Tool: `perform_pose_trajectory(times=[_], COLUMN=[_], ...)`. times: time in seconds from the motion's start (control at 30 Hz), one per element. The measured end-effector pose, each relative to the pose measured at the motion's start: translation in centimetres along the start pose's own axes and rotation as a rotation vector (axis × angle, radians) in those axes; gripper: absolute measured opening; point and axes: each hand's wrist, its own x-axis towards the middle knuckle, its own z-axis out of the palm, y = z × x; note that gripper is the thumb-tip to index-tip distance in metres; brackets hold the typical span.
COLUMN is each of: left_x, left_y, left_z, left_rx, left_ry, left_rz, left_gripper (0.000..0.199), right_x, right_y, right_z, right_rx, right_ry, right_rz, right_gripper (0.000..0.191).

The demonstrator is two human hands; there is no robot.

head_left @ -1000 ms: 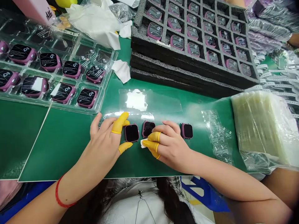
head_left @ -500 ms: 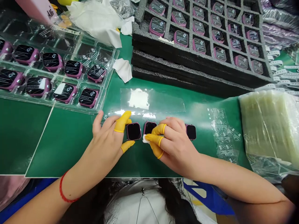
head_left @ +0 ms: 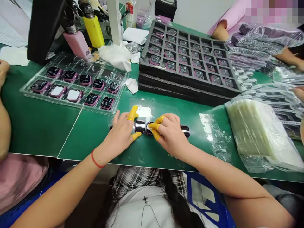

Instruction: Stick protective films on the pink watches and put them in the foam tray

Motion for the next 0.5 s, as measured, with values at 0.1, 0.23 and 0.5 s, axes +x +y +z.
perform_pose_trajectory(times=[0.1, 0.23, 0.5], left_x=[0.0, -1.2, -1.7], left_y=[0.0, 0.1, 0.4], left_z=[0.2, -0.2, -0.4], left_rx=[-0.016, -0.041, 0.056], left_ry=[-0.034, -0.051, -0.081], left_rz=[-0.005, -0.003, 0.007], left_gripper=[0.073, 0.076, 0.059], right_x=[0.5, 1.1, 2.2], right_y=[0.0, -0.1, -1.2], right_z=[1.1, 2.4, 3.6], right_rx=[-0.004, -0.01, -0.11], right_ry=[-0.02, -0.022, -0.022], right_rz=[0.014, 0.013, -0.148], right_gripper=[0.014, 0.015, 0.019])
